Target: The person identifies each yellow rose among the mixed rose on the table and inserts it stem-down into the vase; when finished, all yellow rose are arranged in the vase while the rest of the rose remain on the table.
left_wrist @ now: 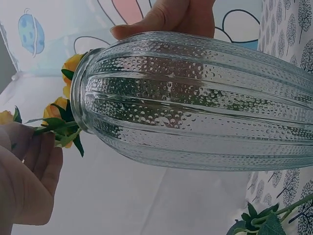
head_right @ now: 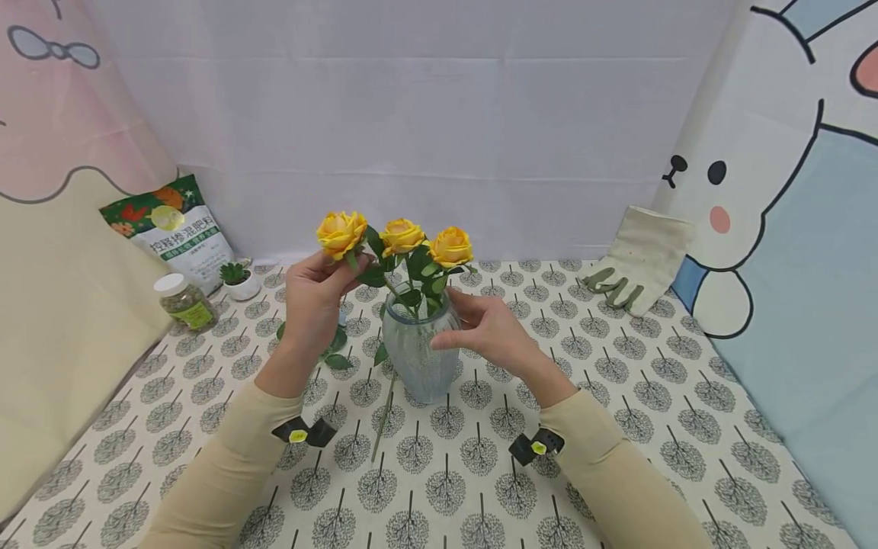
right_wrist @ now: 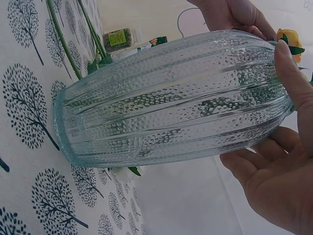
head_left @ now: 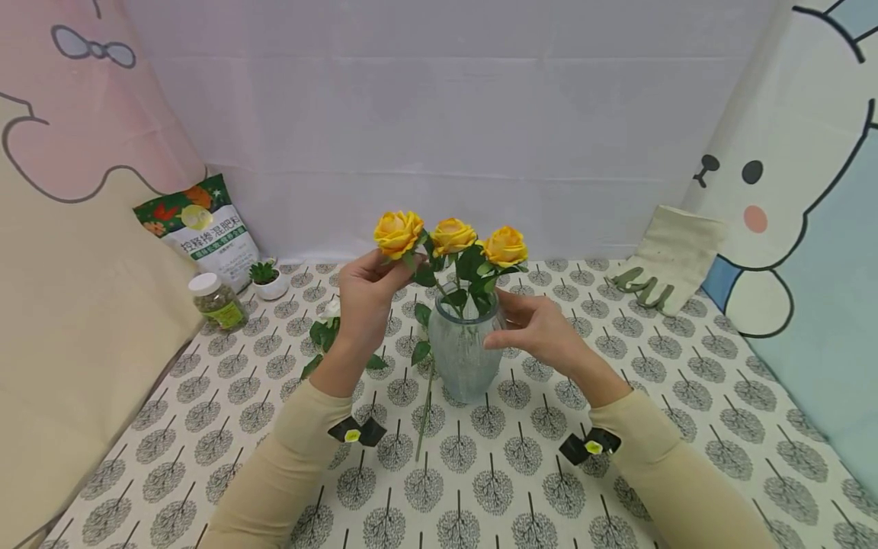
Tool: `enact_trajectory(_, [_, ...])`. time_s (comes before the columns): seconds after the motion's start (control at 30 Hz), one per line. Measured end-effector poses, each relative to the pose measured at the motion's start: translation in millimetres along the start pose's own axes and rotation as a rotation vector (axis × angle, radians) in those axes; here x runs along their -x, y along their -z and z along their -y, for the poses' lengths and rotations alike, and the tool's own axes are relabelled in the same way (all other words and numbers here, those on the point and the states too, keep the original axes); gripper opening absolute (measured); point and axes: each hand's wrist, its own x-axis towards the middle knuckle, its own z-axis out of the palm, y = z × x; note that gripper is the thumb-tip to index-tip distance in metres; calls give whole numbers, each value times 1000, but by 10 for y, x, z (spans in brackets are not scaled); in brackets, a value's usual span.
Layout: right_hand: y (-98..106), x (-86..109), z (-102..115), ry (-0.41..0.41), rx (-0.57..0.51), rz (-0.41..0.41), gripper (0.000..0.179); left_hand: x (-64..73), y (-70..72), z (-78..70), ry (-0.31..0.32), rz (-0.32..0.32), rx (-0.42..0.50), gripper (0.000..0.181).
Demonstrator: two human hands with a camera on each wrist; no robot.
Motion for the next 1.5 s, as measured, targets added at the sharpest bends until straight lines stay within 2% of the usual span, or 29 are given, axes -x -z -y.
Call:
enact_trajectory(0.2, [0, -1, 2, 7, -8, 1, 89, -8, 9, 35, 25, 40, -1, 31])
enact_trajectory(0.43, [-7, 0, 3, 6, -33, 11, 88, -4, -10, 74, 52, 143, -21, 31])
enact_trajectory(0.83, [-5, 1, 1, 0, -28, 6, 86, -6, -12, 151, 130, 203, -51, 33])
enact_trajectory(1.13, [-6, 6, -1, 2, -38, 3, 89, -4, -12, 171, 170, 210, -116, 34])
enact_trajectory(1.5, [-5, 15, -4, 13, -54, 8, 88, -21, 25, 165, 248, 248, -97, 36])
